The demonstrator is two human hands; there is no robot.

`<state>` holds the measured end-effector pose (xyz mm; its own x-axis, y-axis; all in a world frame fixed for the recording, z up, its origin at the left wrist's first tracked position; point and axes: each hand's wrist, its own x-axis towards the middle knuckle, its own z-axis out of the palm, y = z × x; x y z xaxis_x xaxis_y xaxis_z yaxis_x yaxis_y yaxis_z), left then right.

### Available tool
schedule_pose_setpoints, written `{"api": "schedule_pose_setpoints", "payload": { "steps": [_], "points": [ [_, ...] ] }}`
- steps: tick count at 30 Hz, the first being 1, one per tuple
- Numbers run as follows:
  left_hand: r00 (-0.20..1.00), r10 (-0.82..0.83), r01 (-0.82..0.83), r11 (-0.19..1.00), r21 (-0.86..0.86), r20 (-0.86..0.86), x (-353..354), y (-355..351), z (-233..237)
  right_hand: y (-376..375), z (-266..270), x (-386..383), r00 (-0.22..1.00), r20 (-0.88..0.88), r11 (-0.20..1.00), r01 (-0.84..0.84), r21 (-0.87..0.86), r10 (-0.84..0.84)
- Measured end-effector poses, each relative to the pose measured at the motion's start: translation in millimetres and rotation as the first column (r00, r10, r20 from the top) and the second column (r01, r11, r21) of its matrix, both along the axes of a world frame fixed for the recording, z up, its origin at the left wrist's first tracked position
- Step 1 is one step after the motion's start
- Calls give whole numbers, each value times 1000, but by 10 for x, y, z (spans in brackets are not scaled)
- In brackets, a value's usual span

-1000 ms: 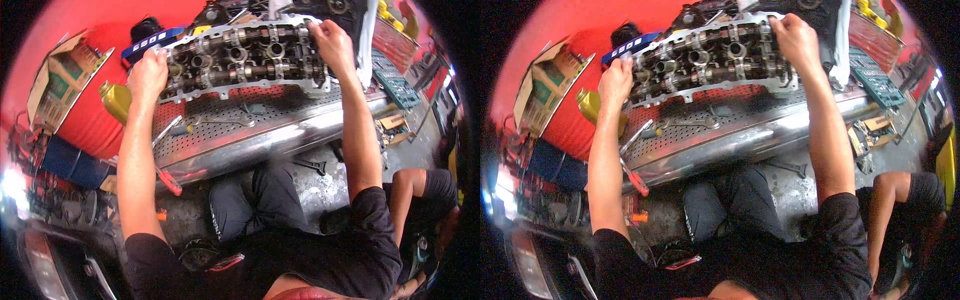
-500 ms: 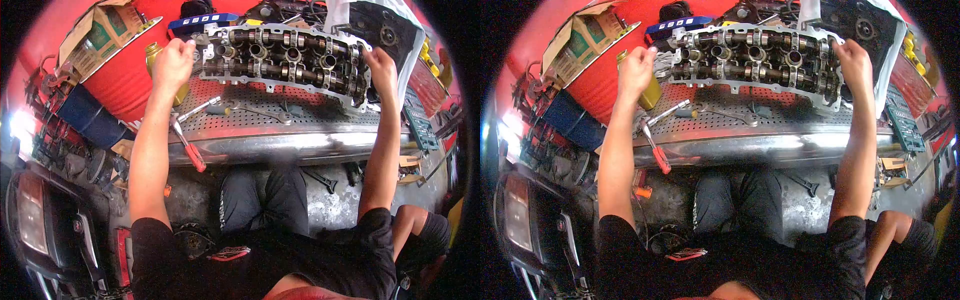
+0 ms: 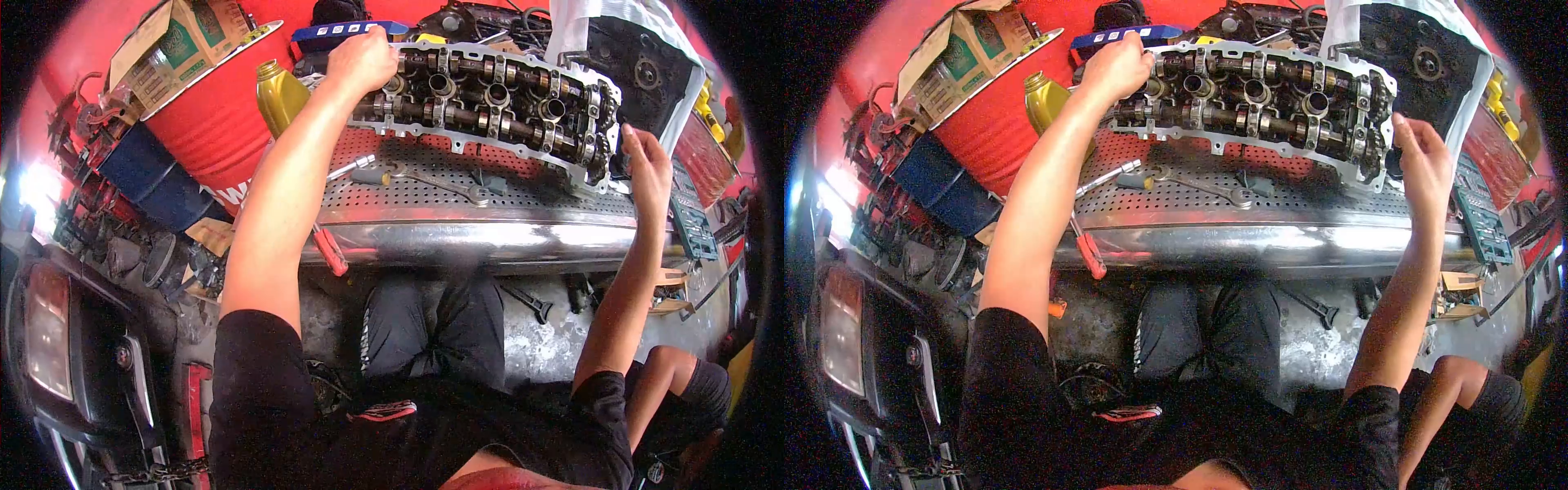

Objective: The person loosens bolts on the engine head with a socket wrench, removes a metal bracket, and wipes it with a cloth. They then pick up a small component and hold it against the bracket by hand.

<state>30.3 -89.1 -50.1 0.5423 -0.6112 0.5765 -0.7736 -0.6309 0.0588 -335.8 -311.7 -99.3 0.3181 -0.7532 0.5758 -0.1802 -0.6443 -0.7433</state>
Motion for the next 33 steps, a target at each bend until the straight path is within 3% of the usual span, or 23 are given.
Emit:
{"api": "schedule_pose_setpoints", "payload": {
  "steps": [5, 8, 12, 18, 27, 33],
  "points": [
    [997, -62, 48, 974, 220, 54, 98, -34, 101, 31, -165, -62, 999, 39, 999, -6, 46, 4],
    [999, -19, 15, 995, 103, 38, 21, -56, 104, -21, -206, -86, 999, 50, 999, -8, 50, 6],
    [999, -2, -1, 997, 79, 33, 123, -166, 17, -82, -102, 27, 998, -33, 998, 52, 32, -50],
    [997, -59, 56, 997, -62, -56, 103, -110, -78, -256, -41, 295, 993, -87, 996, 72, -55, -77],
    [994, -25, 34, 996, -86, 102, -28, -129, -166, -247, -226, 132, 997, 8, 997, 71, 31, -71],
    [999, -26, 30, 982, -188, 19, -18, -70, 27, -219, -456, 10, 993, 116, 995, -47, 89, 37]
  ]
}}
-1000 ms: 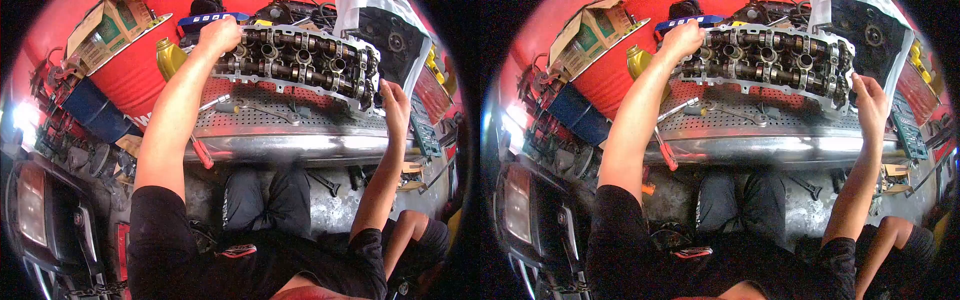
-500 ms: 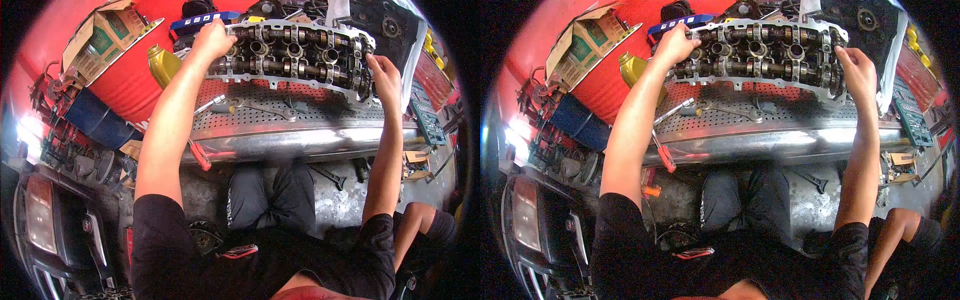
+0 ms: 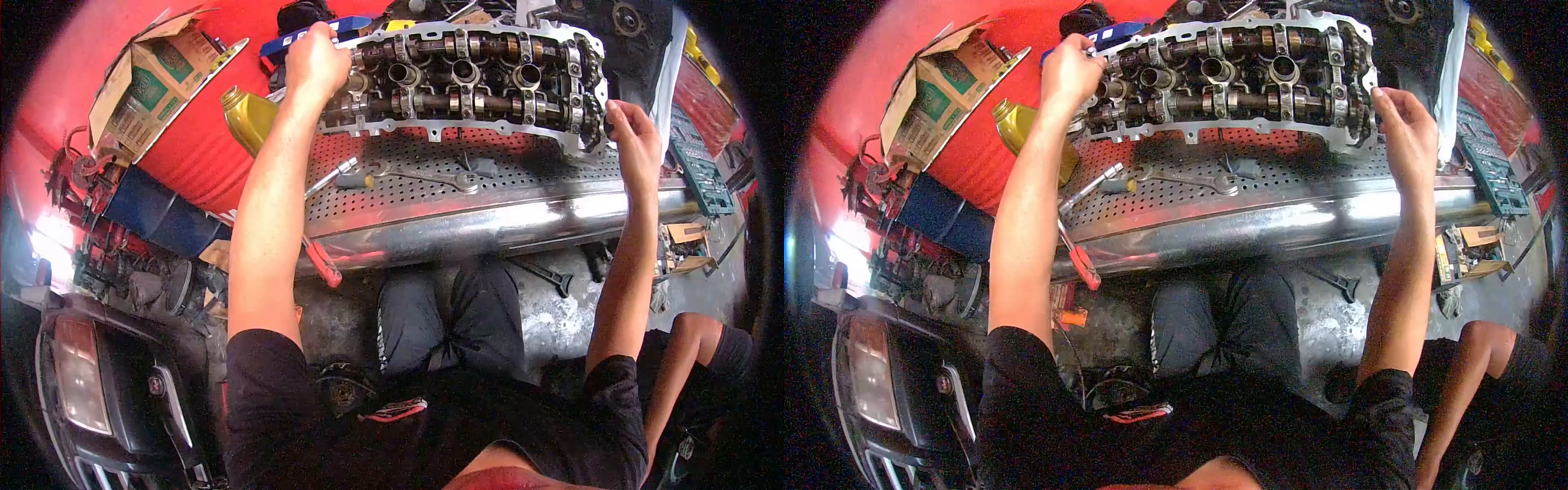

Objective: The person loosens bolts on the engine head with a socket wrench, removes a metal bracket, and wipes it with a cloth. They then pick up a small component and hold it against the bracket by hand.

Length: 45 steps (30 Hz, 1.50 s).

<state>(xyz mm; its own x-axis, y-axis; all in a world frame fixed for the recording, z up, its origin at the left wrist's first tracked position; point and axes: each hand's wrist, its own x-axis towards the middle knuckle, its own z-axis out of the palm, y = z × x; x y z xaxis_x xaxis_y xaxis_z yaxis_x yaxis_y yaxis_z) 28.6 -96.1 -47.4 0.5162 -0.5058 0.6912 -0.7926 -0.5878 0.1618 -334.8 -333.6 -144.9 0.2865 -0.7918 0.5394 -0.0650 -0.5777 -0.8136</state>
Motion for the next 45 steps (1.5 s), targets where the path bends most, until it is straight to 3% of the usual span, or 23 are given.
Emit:
{"api": "schedule_pose_setpoints", "payload": {
  "steps": [3, 6, 7, 9, 10, 11, 14, 16, 18, 21, 25, 26, 29, 35, 38, 41, 42, 45],
  "points": [
    [998, -66, 66, 998, -9, 24, -18, 126, 80, 78, -88, 64, 996, 83, 999, -41, 7, 40],
    [978, -177, 170, 983, -66, -108, 40, 295, 54, 452, -100, 227, 964, 255, 997, -72, -29, 77],
    [906, -325, 271, 938, -217, -270, 8, 369, 50, 639, -140, 262, 958, 256, 992, -115, -56, 126],
    [622, -618, 351, 769, -534, -481, -193, 635, -50, 1205, -238, 432, 950, 237, 963, -151, -222, 203],
    [408, -799, 403, 592, -698, -442, -349, 749, -180, 1493, -224, 474, 957, 120, 939, -227, -258, 264],
    [172, -919, 385, 395, -834, -356, -558, 858, -371, 1710, -289, 591, 910, 132, 910, -363, -202, 392],
    [-153, -962, 247, 183, -952, -225, -1176, 1055, -979, 2117, -316, 911, 689, 191, 713, -690, -123, 699],
    [-340, -931, 171, 76, -982, -132, -1418, 1146, -1213, 2260, -369, 1075, 653, 154, 670, -707, -225, 741],
    [-305, -945, 123, 79, -989, -113, -1537, 1174, -1379, 2391, -398, 1101, 575, 176, 601, -764, -235, 799],
    [-290, -949, 132, 89, -987, -124, -1545, 1229, -1464, 2452, -478, 1075, 595, 173, 619, -769, -163, 785],
    [-401, -911, 83, 66, -994, -94, -1544, 1187, -1574, 2473, -494, 1039, 685, 133, 694, -680, -238, 716],
    [-355, -932, 40, 68, -997, -77, -1614, 1170, -1566, 2467, -497, 1039, 698, 123, 701, -662, -266, 706],
    [-404, -914, 33, 37, -999, -47, -1552, 1148, -1698, 2492, -432, 974, 740, 50, 731, -647, -218, 670],
    [-377, -922, -6, 97, -995, -87, -1589, 1231, -1734, 2539, -470, 969, 751, 39, 750, -654, -99, 659],
    [-296, -916, 14, 279, -960, -270, -1631, 1333, -1552, 2559, -481, 923, 742, 32, 742, -670, -22, 670],
    [-239, -895, 95, 363, -927, -375, -1668, 1434, -1369, 2564, -508, 921, 742, -16, 740, -670, -52, 670],
    [-117, -878, 135, 448, -884, -463, -1688, 1426, -1349, 2569, -517, 921, 738, -4, 736, -674, -69, 675],
    [77, -831, 192, 555, -809, -551, -1773, 1426, -1272, 2571, -529, 916, 724, 17, 722, -685, -97, 689]
  ]
}}
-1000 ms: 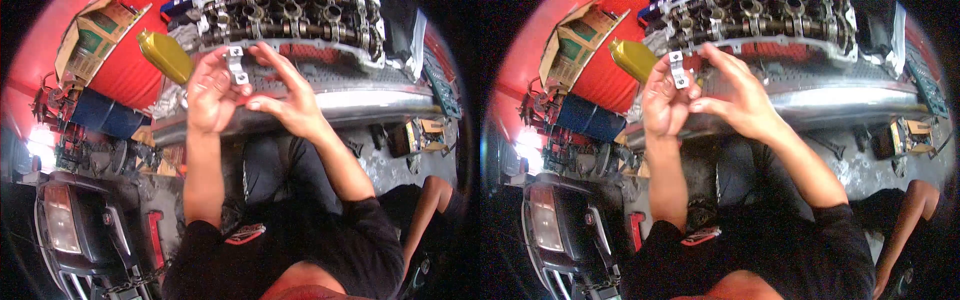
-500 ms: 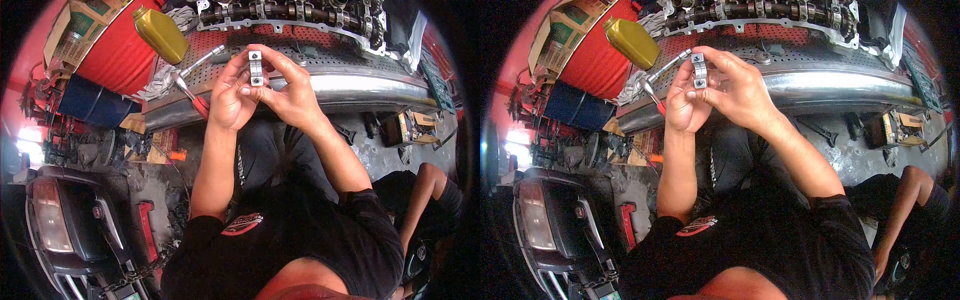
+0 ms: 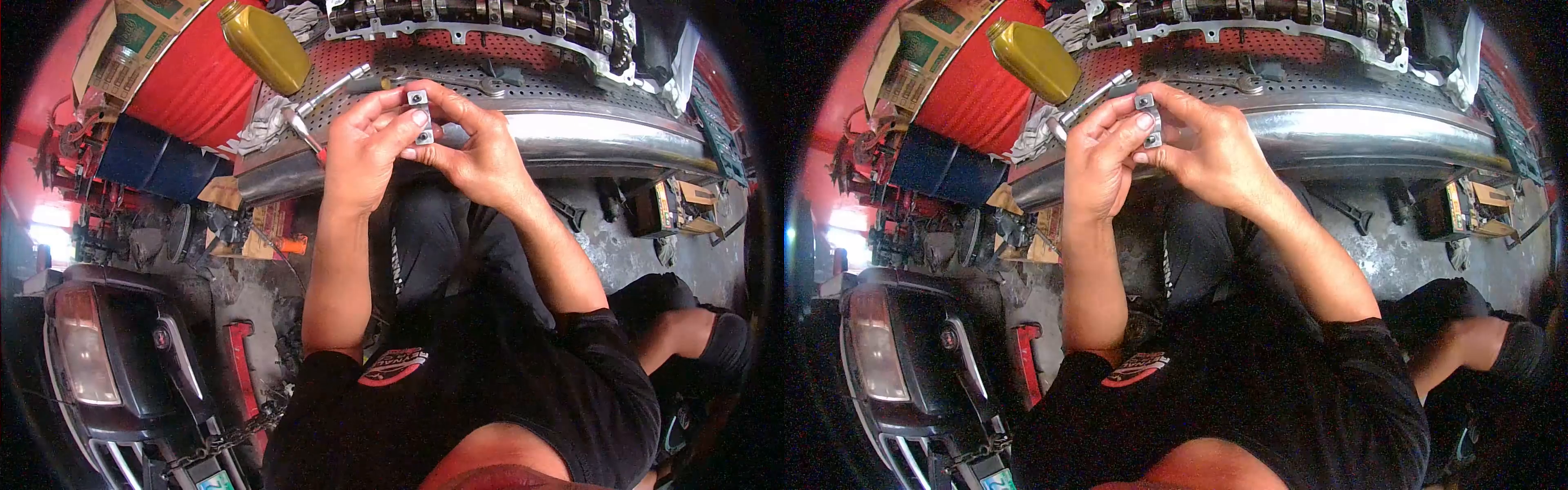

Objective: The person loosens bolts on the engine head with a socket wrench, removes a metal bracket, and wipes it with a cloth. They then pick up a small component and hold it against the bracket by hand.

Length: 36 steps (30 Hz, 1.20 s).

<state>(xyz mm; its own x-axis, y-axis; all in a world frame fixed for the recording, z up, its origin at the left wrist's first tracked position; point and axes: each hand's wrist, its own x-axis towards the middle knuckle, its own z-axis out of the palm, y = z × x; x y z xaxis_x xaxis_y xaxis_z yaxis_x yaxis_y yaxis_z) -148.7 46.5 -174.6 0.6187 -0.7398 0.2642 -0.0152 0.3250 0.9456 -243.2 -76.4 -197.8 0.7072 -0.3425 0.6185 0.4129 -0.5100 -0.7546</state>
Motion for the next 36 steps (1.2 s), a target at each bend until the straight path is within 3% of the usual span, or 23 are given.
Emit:
{"api": "schedule_pose_setpoints", "payload": {
  "steps": [3, 6, 9, 13, 15, 18, 20, 22, 23, 24, 25, 26, 28, 31, 34, 36],
  "points": [
    [999, -5, 7, 999, 41, -40, -10, -4, 28, -11, 6, -39, 999, -27, 1000, -22, 23, 22],
    [998, 1, -6, 997, 77, 67, -40, -10, 18, -43, -27, -59, 997, -36, 995, -62, 75, 65],
    [972, -183, 172, 982, -83, -150, 57, 61, -25, -123, -105, -29, 985, 8, 966, -173, 192, 175],
    [971, -126, 124, 992, -21, -204, -33, 78, -15, -165, -129, -44, 931, 46, 832, -344, 436, 361],
    [982, -62, 69, 997, 36, -178, -77, 77, -27, -159, -140, -48, 934, 10, 821, -320, 472, 358],
    [999, -49, 45, 978, 202, 13, -89, 105, -51, -112, -129, 28, 944, -60, 838, -257, 482, 324],
    [984, -54, 6, 962, 273, 170, -73, 120, -12, -131, -198, 170, 960, 13, 830, -249, 499, 280],
    [876, 159, -306, 913, 271, 455, 163, 200, -80, -233, -134, 276, 935, -150, 813, -192, 550, 322],
    [573, 284, -731, 601, 322, 769, 166, 265, 252, -255, -66, 330, 919, -266, 849, -119, 515, 291],
    [461, 475, -843, 498, 203, 750, 477, 356, 254, -283, -63, 414, 923, -253, 862, -138, 488, 291],
    [281, 491, -910, 410, 66, 825, 847, 493, 243, -322, -76, 495, 928, -242, 876, -148, 459, 284],
    [143, 360, -967, 250, 53, 922, 1195, 652, 236, -337, -74, 525, 933, -232, 889, -154, 431, 274],
    [-96, -31, -982, 168, -89, 995, 1995, 964, -96, -277, 4, 560, 945, -192, 888, -163, 430, 266],
    [293, -59, -938, 175, 299, 954, 2277, 1093, -303, -159, 106, 535, 957, -117, 889, -196, 414, 266],
    [-13, 315, -990, 130, -56, 949, 2306, 1199, -389, -139, 34, 562, 973, -116, 943, -157, 294, 198],
    [-70, 571, -972, 144, -184, 818, 2099, 1226, -178, -135, -7, 603, 978, -118, 947, -132, 292, 173]
  ]
}}
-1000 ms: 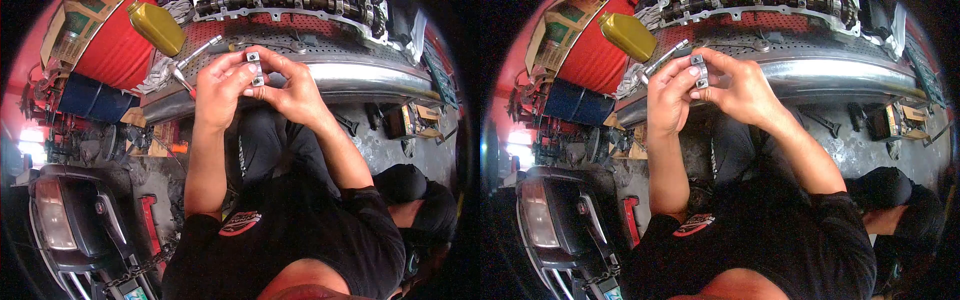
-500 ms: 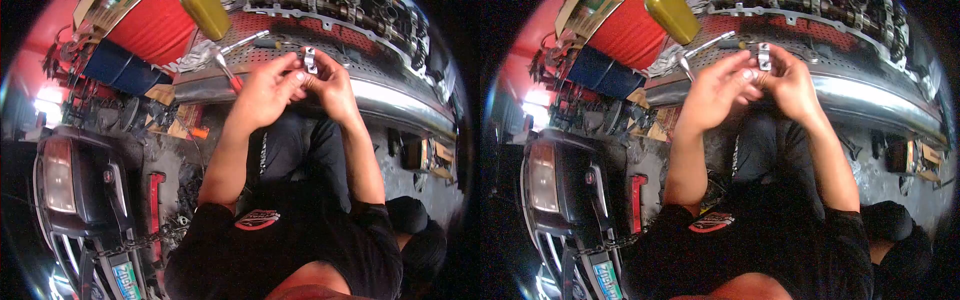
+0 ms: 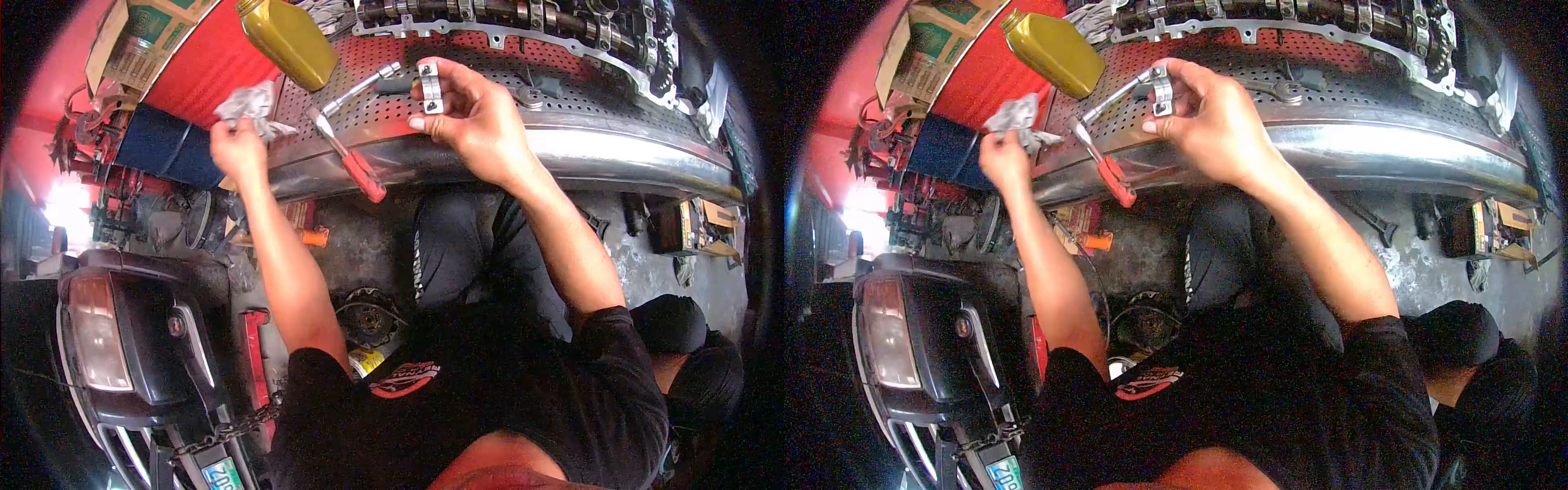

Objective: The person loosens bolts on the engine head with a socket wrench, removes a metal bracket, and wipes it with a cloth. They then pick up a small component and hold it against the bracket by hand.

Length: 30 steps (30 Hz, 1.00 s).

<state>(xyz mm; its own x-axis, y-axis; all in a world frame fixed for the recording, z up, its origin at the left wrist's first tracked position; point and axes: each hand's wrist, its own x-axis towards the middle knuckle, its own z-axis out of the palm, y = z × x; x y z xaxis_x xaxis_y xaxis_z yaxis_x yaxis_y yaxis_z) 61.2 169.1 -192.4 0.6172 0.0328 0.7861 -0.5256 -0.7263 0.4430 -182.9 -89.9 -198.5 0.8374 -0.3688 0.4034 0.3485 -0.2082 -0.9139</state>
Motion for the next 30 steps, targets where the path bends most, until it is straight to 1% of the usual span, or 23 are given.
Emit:
{"api": "schedule_pose_setpoints", "payload": {
  "steps": [1, 2, 3, 4, 5, 6, 7, 8, 9, 10, 12, 15, 18, 21, 22, 23, 24, 25, 26, 28, 30],
  "points": [
    [977, -209, 189, 944, -270, -47, -145, -60, 114, 3, -26, 29, 1000, 9, 1000, 8, -17, -8],
    [956, -275, 227, 915, -333, -103, -396, -139, 260, 16, -39, 55, 1000, 18, 999, 11, -34, -10],
    [945, -303, 265, 929, -258, -121, -586, -189, 339, 36, -26, 77, 1000, -12, 1000, 4, 13, -3],
    [846, -533, 507, 794, -337, 16, -857, -397, 399, 46, -30, 116, 1000, -15, 1000, -2, 10, 2],
    [805, -587, 545, 789, -285, -86, -1045, -456, 398, 55, -45, 154, 1000, -18, 1000, -7, 9, 7],
    [710, -701, 642, 681, -351, -61, -1203, -613, 365, 70, -54, 176, 1000, -21, 1000, -9, 9, 9],
    [681, -725, 686, 680, -258, -103, -1196, -670, 254, 91, -51, 181, 1000, -1, 998, 30, -62, -30],
    [570, -789, 659, 605, -447, -229, -1413, -818, 268, 110, -39, 178, 997, 23, 988, 75, -135, -72],
    [527, -795, 662, 606, -440, -301, -1481, -921, 240, 127, -26, 167, 992, 49, 971, 121, -208, -113],
    [407, -809, 680, 578, -451, -424, -1594, -985, 319, 150, 27, 134, 992, -4, 967, 123, -223, -127],
    [314, -892, 679, 450, -581, -324, -1607, -1148, 247, 138, 38, 106, 992, 62, 954, 122, -273, -109],
    [148, -929, 610, 356, -707, -340, -1507, -1176, 208, 94, 64, 33, 995, 66, 938, 92, -335, -74],
    [194, -892, 690, 420, -589, -408, -1528, -1153, 266, 77, 100, -49, 996, -34, 947, 63, -314, -78],
    [351, -871, 771, 477, -421, -343, -1620, -1122, 313, 48, -122, 21, 998, 63, 979, 19, -202, -6],
    [568, -771, 717, 635, -287, -286, -1628, -1093, 296, 36, -100, -20, 998, 11, 994, -59, -96, 60],
    [750, -634, 612, 774, -163, -192, -1617, -1057, 268, 22, -41, -81, 991, -32, 991, -132, 13, 133],
    [883, -464, 461, 885, -59, -69, -1598, -1019, 252, 14, 8, -138, 975, -68, 972, -201, 124, 210],
    [826, -564, 558, 808, -190, 28, -1553, -959, 268, 19, 29, -186, 969, -13, 947, -240, 216, 248],
    [807, -590, 549, 768, -329, -30, -1531, -871, 261, 13, 62, -229, 961, -9, 930, -264, 256, 275],
    [746, -666, 589, 675, -445, -24, -1548, -749, 247, -6, 112, -294, 945, 2, 891, -308, 333, 326],
    [672, -739, 588, 564, -580, -37, -1641, -707, 213, -8, 111, -298, 946, -3, 898, -308, 313, 325]
  ]
}}
